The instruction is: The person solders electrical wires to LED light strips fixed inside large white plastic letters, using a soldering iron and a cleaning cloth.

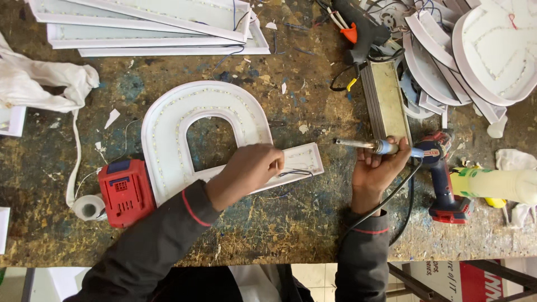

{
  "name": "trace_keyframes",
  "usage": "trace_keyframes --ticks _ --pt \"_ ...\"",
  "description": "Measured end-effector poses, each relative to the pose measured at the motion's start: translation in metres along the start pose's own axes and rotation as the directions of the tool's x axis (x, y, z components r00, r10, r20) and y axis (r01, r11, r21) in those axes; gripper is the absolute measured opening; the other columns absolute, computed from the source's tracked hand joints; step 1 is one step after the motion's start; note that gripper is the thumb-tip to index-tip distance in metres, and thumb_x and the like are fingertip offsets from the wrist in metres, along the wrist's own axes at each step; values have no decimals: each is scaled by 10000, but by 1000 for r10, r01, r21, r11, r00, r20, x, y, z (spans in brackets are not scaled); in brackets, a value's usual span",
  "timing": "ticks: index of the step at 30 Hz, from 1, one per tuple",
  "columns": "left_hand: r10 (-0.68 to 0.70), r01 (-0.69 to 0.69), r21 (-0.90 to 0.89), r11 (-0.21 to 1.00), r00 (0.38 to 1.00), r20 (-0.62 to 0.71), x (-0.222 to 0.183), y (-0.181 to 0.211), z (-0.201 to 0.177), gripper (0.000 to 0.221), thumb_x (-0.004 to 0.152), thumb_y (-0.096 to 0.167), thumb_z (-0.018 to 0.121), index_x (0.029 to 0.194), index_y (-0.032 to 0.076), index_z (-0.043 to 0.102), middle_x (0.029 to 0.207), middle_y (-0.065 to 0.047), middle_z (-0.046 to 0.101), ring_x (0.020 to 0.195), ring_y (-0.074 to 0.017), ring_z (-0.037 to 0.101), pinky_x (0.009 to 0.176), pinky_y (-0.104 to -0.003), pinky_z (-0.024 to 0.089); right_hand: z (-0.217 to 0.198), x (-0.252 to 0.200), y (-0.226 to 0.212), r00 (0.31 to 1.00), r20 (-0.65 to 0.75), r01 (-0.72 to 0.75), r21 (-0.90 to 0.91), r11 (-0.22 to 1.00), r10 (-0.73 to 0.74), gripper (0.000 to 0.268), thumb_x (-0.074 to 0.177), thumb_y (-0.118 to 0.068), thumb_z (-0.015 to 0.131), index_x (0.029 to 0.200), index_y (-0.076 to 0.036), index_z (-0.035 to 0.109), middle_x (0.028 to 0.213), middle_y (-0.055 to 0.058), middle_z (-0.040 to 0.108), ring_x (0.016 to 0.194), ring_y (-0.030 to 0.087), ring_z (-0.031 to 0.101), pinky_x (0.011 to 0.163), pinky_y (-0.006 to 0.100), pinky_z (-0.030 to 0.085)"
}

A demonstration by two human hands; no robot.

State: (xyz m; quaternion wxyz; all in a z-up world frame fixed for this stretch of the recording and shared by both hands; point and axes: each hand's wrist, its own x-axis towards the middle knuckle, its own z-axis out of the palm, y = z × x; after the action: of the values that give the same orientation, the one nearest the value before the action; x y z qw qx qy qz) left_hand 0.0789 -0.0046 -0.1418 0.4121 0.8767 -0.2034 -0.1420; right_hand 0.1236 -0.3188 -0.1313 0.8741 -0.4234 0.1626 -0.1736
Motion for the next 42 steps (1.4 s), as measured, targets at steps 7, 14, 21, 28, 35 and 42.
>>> trace_keyframes --ticks 7,14,21,28,35,42 --pt "335 -341 207 917 940 65 -22 -2 3 97 1139 18 652 1124 4 747 1026 -131 632 936 -407 703 616 -453 629 6 -2 7 965 51 -257 19 966 256 335 1111 -472 620 928 -210 721 470 -122 388 467 78 448 547 231 457" --pt "364 -400 362 842 916 166 -20 5 0 119 1197 48 561 1245 63 669 1145 -122 637 1003 -322 684 698 -497 615 9 -6 5 968 81 -238 19 971 236 302 1116 -454 601 1049 -200 749 525 -81 354 522 112 428 579 246 420" --pt "255 -340 509 791 939 231 -10 1 20 200 1139 47 427 1195 91 615 1118 -108 616 941 -276 581 669 -435 452 7 -6 5 983 87 -161 -29 986 163 306 1122 -469 593 1096 -207 747 549 -87 342 536 114 445 593 257 435" --pt "101 -101 21 995 995 -6 -26 4 11 172 1151 74 423 1237 46 569 864 -81 600 647 -251 627 542 -377 510 -3 -4 -2 989 91 -131 120 984 120 314 1100 -500 638 1084 -218 774 552 -78 339 547 120 421 585 257 407" --pt "65 -96 -98 991 957 -283 -52 20 -21 257 1247 268 367 1237 115 573 746 -107 645 545 -261 643 529 -410 500 -14 8 -3 986 112 -144 192 971 124 300 1080 -469 666 1064 -195 787 557 -66 372 554 124 452 586 251 405" --pt "319 -286 374 882 947 -27 -23 9 15 106 1146 166 689 1109 78 734 1034 -87 725 871 -312 774 614 -464 652 1 2 -7 981 81 -188 167 968 177 270 1061 -480 691 1056 -224 775 565 -88 367 556 101 422 571 239 381"
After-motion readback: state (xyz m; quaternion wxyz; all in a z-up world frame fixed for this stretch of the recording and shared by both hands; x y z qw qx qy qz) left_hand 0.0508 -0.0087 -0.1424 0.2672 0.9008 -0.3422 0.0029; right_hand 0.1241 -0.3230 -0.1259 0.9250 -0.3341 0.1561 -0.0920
